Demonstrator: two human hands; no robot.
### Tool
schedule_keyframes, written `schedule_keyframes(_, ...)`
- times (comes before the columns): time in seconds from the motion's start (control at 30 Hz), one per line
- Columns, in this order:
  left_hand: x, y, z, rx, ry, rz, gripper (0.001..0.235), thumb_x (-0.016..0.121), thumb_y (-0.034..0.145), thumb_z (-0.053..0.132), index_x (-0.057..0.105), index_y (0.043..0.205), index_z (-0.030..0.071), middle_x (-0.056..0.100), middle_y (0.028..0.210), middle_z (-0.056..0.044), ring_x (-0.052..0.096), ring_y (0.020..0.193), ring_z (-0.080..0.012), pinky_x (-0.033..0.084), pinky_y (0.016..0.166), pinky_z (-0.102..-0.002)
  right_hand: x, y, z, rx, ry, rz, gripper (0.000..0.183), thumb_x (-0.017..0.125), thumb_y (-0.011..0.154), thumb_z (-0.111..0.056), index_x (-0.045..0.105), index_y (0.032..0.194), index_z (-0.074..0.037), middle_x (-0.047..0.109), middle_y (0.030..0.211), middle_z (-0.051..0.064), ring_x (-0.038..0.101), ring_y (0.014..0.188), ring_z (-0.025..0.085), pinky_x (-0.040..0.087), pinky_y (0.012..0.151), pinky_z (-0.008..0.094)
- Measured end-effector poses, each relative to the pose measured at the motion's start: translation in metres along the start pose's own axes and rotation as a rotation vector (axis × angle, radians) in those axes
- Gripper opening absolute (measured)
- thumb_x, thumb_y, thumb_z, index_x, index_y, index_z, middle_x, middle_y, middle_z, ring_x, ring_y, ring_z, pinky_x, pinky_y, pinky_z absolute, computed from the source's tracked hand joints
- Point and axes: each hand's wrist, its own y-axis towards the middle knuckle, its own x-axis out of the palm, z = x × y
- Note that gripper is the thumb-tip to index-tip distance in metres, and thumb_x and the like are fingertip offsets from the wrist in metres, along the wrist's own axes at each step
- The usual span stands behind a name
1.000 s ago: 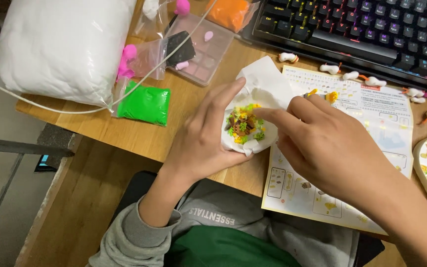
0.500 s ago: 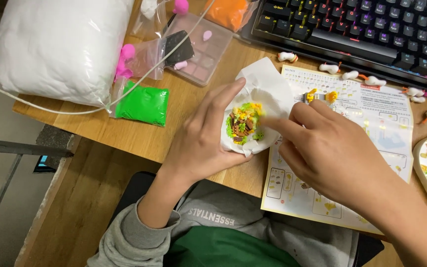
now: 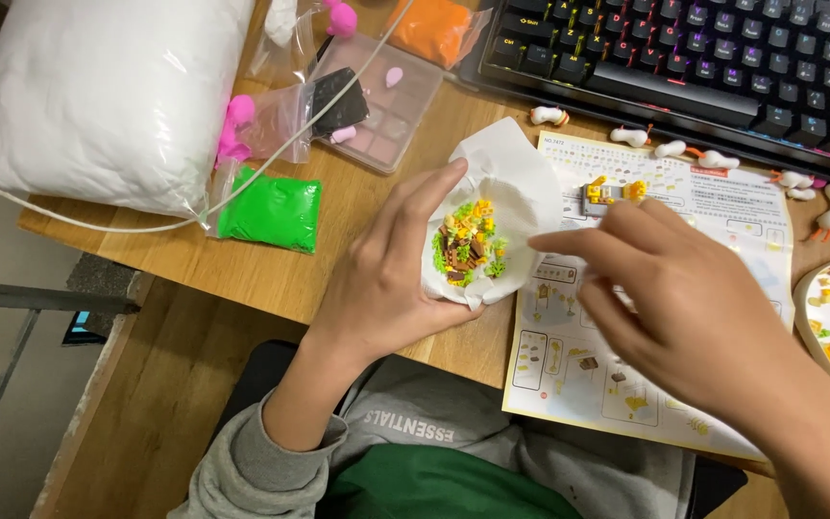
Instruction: The person assembles a miniature model using small, colorful plastic pieces. They pick up individual components from a white paper and a tray, consult a printed instruction sheet, and connect the pieces by hand to build the structure.
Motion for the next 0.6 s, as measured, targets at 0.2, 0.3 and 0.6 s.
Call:
schedule_keyframes(0.2, -0.001, 0.001, 0.000, -0.009, -0.011, 0.013, 0.102, 0.094, 0.067, 0.028, 0.032, 0.144, 0.007, 0.046, 0.146, -0.015, 0.049, 0.135, -0.0318, 0.049, 0.107, -0.042, -0.012, -0.053, 0.036, 0.218, 0.100, 0.252, 0.028, 0.054, 0.095, -0.001, 0.070, 0.117, -0.009, 0.051, 0.073, 0.007, 0.048, 0.073, 0.023, 0.035, 0.076, 0.036)
schedule_keyframes(0.3, 0.000, 0.007, 0.001, -0.149, -0.041, 0.031, 0.101, 0.094, 0.063, 0.029, 0.035, 0.141, 0.007, 0.049, 0.138, -0.017, 0.051, 0.128, -0.0342, 0.043, 0.106, -0.042, -0.016, -0.091, 0.061, 0.456, 0.109, 0.371, 0.024, 0.053, 0.104, 0.002, 0.068, 0.122, -0.004, 0.043, 0.075, 0.008, 0.039, 0.074, 0.019, 0.029, 0.071, 0.033)
schedule_keyframes(0.6, 0.001, 0.023, 0.023, -0.252, 0.177, 0.062, 0.104, 0.093, 0.058, 0.030, 0.039, 0.139, -0.006, 0.053, 0.132, -0.027, 0.051, 0.116, -0.0412, 0.038, 0.096, -0.048, -0.054, -0.177, 0.106, 0.748, -0.107, 0.343, 0.030, 0.060, 0.098, -0.010, 0.072, 0.125, -0.005, 0.060, 0.081, 0.010, 0.048, 0.062, 0.024, 0.037, 0.066, 0.041)
